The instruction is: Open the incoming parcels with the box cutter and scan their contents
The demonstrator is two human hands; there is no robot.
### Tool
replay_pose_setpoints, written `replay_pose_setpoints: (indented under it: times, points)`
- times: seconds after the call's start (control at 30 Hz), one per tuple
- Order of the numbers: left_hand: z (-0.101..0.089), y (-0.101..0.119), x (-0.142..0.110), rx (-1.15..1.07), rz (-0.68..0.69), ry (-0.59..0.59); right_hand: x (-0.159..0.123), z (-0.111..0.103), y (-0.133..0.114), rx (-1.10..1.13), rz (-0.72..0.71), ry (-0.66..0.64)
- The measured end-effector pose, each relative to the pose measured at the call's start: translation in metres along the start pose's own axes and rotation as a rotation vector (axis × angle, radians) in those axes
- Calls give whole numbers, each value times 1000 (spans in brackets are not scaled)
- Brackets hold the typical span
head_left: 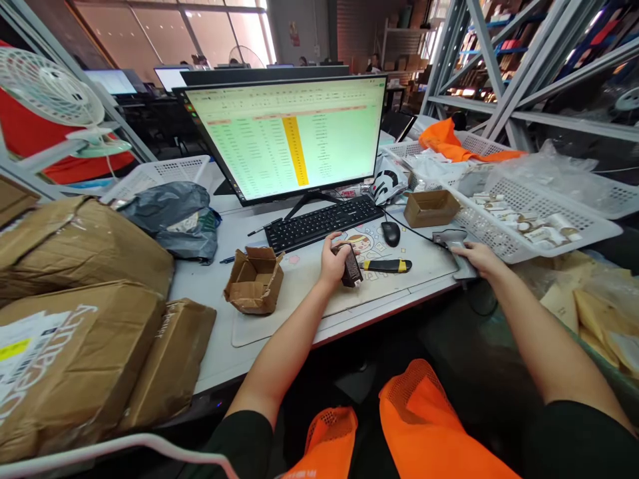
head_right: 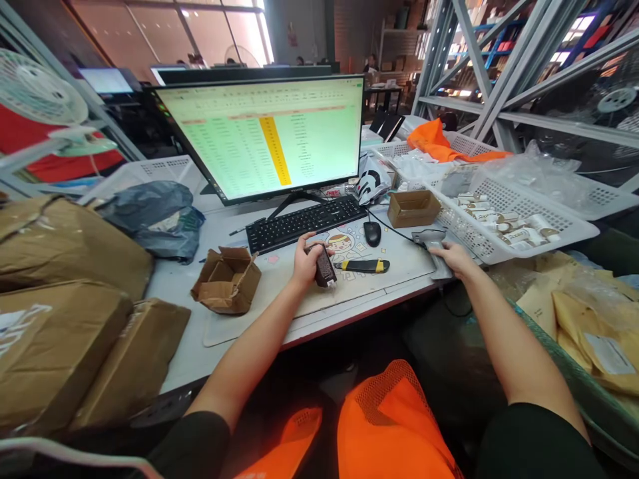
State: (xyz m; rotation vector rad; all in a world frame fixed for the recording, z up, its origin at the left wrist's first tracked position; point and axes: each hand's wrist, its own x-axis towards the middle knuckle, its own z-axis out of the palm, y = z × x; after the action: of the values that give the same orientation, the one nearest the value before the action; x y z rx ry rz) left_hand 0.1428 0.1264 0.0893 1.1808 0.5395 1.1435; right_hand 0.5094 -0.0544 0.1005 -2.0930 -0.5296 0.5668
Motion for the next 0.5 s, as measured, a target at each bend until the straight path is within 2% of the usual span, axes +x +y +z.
replay_pose_setpoints:
  times: [0.1,0.17,0.2,0.23,0.27,0.33,0.37,0.43,0.5]
  points:
    - [4,4,5,-186,-131,93,0,5,-4,-153,-102,210]
    - [5,7,7,-266,-199,152,-18,24,-11,-278,-314,326]
    - [6,8,8,-303,-220,182,-33,39,-15,-307,-439,311]
    - [6,8,9,-340,-231,212,-51,58,-20,-301,-556,234]
    - [7,8,10,-378,-241,242,-72,78,-25,-250,-632,84]
    - [7,5,11,-440,-273,280,-115,120,-36,-126,-708,-240]
    - [6,3,11,-446,-295,286,-134,140,-41,-98,-750,-327]
    - [4,-5,11,-381,-314,276,-163,171,-52,-82,-870,-407]
    - [1,-15,10,-189,-229,212,-175,190,-59,-88,-962,-379]
